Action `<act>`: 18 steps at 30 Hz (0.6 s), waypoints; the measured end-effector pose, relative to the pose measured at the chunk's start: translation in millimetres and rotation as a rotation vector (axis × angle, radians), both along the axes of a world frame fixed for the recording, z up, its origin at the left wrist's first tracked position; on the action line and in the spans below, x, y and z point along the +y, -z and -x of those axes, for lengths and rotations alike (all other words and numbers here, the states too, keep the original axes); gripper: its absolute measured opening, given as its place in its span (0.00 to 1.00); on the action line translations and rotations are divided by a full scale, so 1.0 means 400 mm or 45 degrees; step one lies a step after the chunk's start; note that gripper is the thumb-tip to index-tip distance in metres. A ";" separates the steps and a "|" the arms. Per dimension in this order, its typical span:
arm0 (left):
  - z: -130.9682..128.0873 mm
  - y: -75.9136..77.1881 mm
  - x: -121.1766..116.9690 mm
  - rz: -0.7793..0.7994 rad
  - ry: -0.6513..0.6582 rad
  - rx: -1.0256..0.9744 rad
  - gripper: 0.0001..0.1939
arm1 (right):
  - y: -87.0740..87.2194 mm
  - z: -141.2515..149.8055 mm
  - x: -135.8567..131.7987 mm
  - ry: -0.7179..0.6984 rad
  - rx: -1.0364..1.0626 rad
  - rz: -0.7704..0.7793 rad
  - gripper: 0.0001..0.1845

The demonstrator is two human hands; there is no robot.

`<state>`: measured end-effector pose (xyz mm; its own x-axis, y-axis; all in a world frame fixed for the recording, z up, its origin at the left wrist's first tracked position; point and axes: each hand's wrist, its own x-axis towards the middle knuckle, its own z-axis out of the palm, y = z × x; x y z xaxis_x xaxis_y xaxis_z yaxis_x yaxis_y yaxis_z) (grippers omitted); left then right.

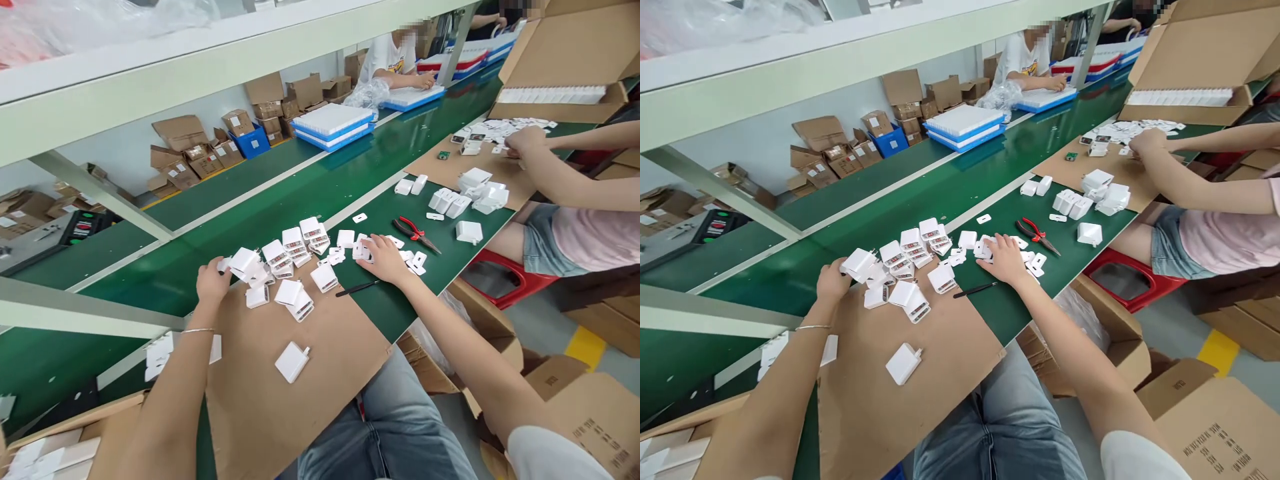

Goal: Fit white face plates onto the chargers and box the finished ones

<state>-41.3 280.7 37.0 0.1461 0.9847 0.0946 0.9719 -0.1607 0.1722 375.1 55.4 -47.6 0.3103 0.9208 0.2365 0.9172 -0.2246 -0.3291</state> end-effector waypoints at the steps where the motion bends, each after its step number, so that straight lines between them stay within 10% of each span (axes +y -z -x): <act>1: -0.005 -0.011 -0.012 -0.020 -0.006 -0.023 0.27 | 0.002 0.003 -0.003 -0.060 0.019 -0.028 0.32; 10: 0.020 -0.084 -0.271 -0.442 -0.057 -0.965 0.39 | 0.012 0.017 -0.015 -0.140 0.245 -0.199 0.17; 18: -0.033 -0.060 -0.545 -0.674 0.085 -1.351 0.21 | -0.031 0.021 -0.038 -0.248 0.288 -0.195 0.19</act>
